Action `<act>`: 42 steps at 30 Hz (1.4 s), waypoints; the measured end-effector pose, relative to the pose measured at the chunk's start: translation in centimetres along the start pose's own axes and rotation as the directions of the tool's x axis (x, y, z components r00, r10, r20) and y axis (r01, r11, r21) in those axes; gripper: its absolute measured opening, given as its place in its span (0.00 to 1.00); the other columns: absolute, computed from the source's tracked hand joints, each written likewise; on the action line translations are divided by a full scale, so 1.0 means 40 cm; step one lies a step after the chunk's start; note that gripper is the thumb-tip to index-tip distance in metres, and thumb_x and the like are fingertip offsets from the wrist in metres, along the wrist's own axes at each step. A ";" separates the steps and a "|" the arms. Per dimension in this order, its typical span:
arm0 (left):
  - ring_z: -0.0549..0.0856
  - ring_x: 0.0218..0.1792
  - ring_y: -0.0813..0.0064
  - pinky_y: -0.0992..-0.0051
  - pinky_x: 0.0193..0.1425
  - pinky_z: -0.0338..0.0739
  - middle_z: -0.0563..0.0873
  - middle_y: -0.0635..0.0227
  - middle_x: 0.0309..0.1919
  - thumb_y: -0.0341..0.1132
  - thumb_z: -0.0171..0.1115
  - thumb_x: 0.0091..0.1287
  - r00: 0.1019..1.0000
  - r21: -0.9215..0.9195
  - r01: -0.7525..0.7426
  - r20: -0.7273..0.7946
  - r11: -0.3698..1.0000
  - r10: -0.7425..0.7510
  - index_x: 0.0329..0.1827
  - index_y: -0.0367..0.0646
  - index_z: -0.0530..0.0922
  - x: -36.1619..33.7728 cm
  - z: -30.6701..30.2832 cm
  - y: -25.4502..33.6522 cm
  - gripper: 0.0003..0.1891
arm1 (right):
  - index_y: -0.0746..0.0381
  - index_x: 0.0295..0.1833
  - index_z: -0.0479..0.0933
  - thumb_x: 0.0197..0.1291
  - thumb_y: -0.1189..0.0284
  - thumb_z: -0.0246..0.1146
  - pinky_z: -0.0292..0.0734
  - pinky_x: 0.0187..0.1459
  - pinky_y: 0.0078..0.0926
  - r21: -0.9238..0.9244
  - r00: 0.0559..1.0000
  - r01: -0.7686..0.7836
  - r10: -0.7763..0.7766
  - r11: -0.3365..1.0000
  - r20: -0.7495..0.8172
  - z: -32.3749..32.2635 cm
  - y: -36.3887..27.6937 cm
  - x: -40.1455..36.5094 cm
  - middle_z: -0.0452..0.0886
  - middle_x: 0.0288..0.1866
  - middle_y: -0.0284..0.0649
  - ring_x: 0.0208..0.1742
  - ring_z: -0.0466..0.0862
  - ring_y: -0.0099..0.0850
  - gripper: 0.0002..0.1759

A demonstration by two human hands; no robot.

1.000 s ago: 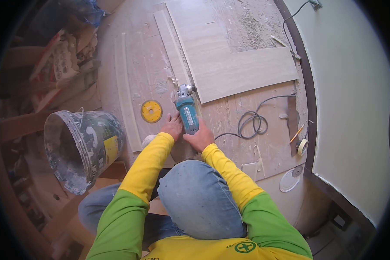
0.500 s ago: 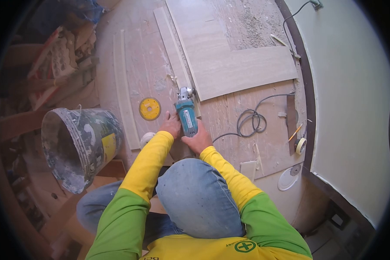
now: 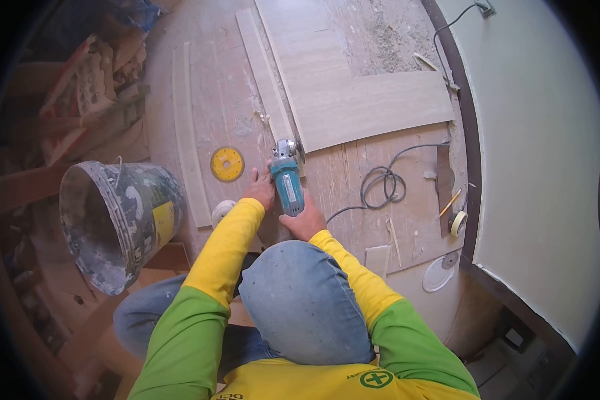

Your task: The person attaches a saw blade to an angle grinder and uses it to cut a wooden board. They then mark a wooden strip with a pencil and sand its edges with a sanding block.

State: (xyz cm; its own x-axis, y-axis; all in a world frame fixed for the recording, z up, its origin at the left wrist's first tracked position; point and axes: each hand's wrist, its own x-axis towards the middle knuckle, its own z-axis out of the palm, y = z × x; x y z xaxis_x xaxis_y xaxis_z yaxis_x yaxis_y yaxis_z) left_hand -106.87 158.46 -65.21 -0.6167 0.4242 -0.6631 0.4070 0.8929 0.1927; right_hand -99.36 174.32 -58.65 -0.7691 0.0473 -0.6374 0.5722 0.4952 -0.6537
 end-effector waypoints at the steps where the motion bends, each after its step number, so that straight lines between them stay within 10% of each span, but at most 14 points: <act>1: 0.40 0.81 0.62 0.48 0.80 0.42 0.45 0.60 0.81 0.31 0.49 0.67 1.000 -0.001 0.000 0.002 1.000 0.000 0.79 0.45 0.52 0.002 0.000 0.000 0.36 | 0.55 0.70 0.57 0.46 0.58 0.70 0.76 0.55 0.48 -0.007 1.000 0.003 -0.003 1.000 -0.002 0.001 -0.001 0.005 0.79 0.54 0.61 0.53 0.80 0.60 0.46; 42: 0.40 0.81 0.67 0.55 0.79 0.44 0.51 0.64 0.81 0.32 0.51 0.66 0.991 0.158 -0.124 -0.038 0.980 0.132 0.67 0.44 0.74 -0.004 0.003 -0.048 0.24 | 0.55 0.73 0.55 0.47 0.59 0.70 0.76 0.57 0.47 -0.029 0.996 -0.071 0.072 0.997 0.048 -0.006 0.020 -0.064 0.78 0.56 0.62 0.55 0.79 0.61 0.48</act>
State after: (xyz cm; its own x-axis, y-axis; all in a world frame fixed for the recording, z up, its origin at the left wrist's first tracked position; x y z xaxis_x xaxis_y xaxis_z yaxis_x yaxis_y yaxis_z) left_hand -107.48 156.67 -65.56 -0.5829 0.5436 -0.6039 0.5819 0.7980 0.1568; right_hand -97.01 174.82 -57.44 -0.7114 0.0409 -0.7016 0.6165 0.5155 -0.5951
